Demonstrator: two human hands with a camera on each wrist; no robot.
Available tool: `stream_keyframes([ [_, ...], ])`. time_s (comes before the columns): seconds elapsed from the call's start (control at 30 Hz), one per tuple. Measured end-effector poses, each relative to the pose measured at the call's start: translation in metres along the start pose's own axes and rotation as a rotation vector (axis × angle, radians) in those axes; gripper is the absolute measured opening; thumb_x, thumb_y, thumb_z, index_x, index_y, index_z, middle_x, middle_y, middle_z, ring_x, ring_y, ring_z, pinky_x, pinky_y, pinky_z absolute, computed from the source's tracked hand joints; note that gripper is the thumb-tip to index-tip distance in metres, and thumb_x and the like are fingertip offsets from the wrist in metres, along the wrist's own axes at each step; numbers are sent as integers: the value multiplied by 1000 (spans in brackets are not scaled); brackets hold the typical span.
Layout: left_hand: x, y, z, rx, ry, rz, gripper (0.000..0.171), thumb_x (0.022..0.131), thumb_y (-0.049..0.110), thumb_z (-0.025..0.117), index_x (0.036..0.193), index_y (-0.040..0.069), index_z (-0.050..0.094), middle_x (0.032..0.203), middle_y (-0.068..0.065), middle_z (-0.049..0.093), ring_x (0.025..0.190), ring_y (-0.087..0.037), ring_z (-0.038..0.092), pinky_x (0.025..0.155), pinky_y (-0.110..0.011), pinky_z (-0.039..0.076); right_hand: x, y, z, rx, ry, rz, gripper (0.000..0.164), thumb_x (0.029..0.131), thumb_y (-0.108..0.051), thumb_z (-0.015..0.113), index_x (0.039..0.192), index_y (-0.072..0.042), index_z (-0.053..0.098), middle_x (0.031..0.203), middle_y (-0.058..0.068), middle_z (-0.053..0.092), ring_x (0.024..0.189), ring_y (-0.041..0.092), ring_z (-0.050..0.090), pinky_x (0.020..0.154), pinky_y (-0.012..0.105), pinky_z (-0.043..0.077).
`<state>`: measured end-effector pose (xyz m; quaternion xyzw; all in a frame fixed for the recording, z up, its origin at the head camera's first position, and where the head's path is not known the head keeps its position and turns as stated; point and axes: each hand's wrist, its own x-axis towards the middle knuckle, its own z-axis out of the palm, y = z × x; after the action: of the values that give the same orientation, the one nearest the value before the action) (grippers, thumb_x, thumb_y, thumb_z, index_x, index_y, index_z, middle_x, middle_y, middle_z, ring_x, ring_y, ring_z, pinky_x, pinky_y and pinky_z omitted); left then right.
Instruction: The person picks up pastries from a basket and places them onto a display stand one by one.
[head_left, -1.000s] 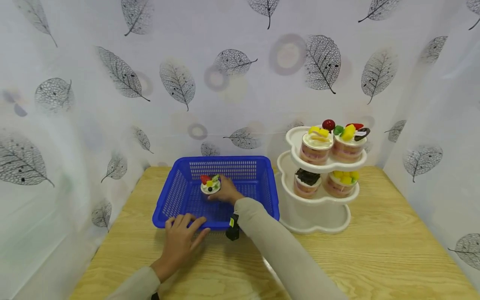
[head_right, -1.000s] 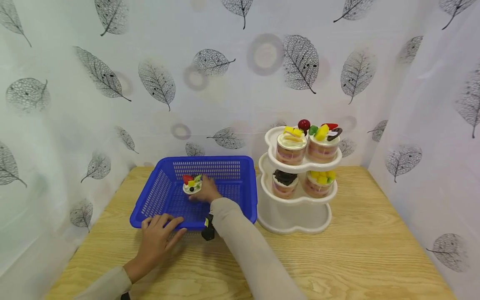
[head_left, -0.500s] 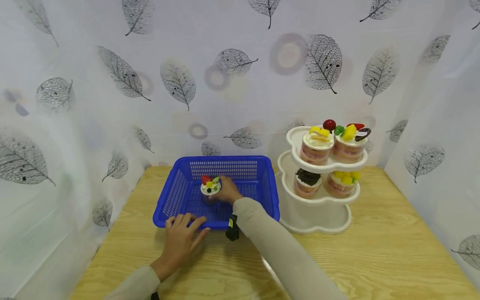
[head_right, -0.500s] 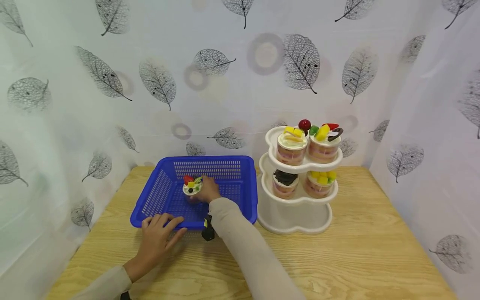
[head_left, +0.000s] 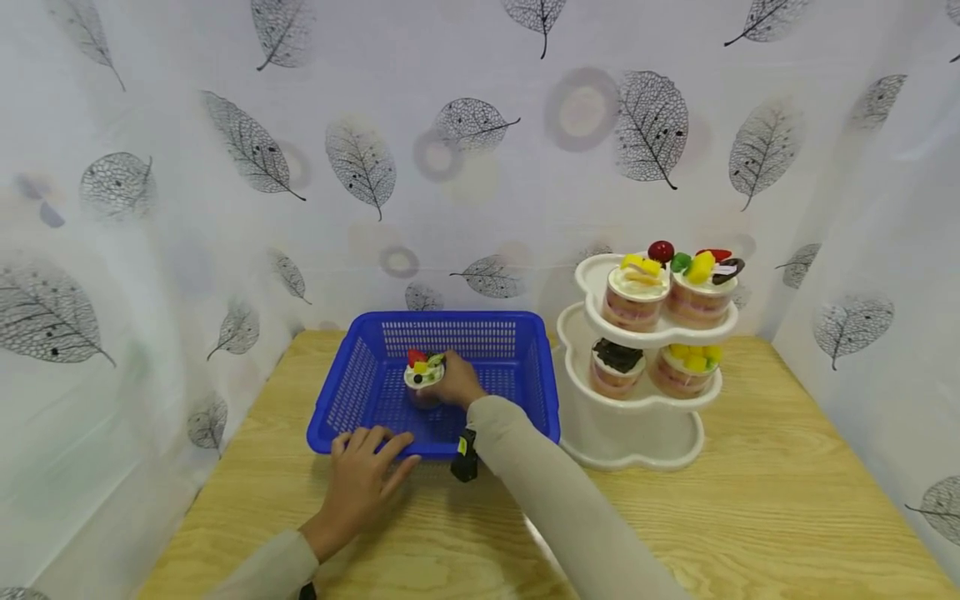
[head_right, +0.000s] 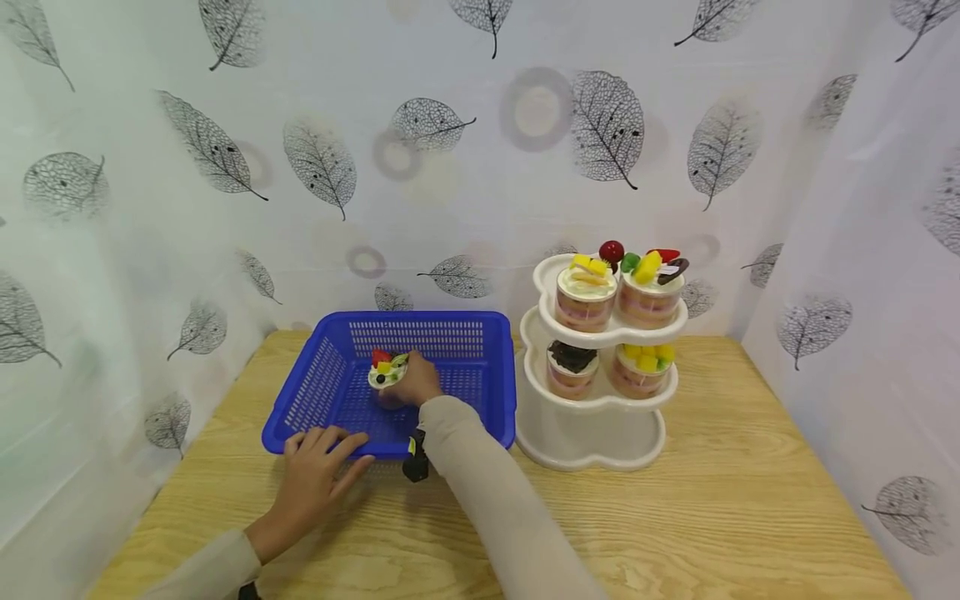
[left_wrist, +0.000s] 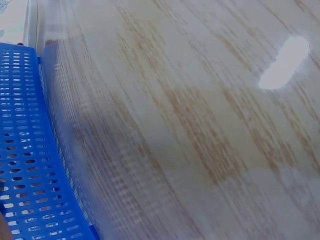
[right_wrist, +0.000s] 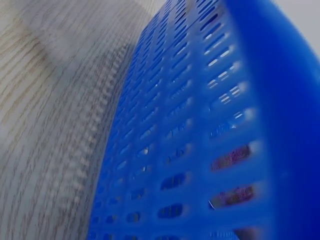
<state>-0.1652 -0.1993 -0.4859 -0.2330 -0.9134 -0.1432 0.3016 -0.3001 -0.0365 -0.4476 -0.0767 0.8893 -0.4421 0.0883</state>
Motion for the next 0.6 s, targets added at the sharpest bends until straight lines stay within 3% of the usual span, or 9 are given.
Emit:
stream_keyframes([
  [0.23,2,1,0,10,-9,-14,30,91,47,59,106,23,69,91,1,61,85,-21,53,82,-52,31,-7,-9,-8,16,25,-20,70,68,-21,88,123,3,53,115,18,62,105,31,59,94,42,45],
  [0.6,2,1,1,-2,34,5,31,90,46,60,104,20,69,89,0,62,82,-22,53,79,-52,32,-28,-29,-35,31,7,-97,67,70,-28,86,123,-4,53,116,11,61,103,25,59,91,38,47],
])
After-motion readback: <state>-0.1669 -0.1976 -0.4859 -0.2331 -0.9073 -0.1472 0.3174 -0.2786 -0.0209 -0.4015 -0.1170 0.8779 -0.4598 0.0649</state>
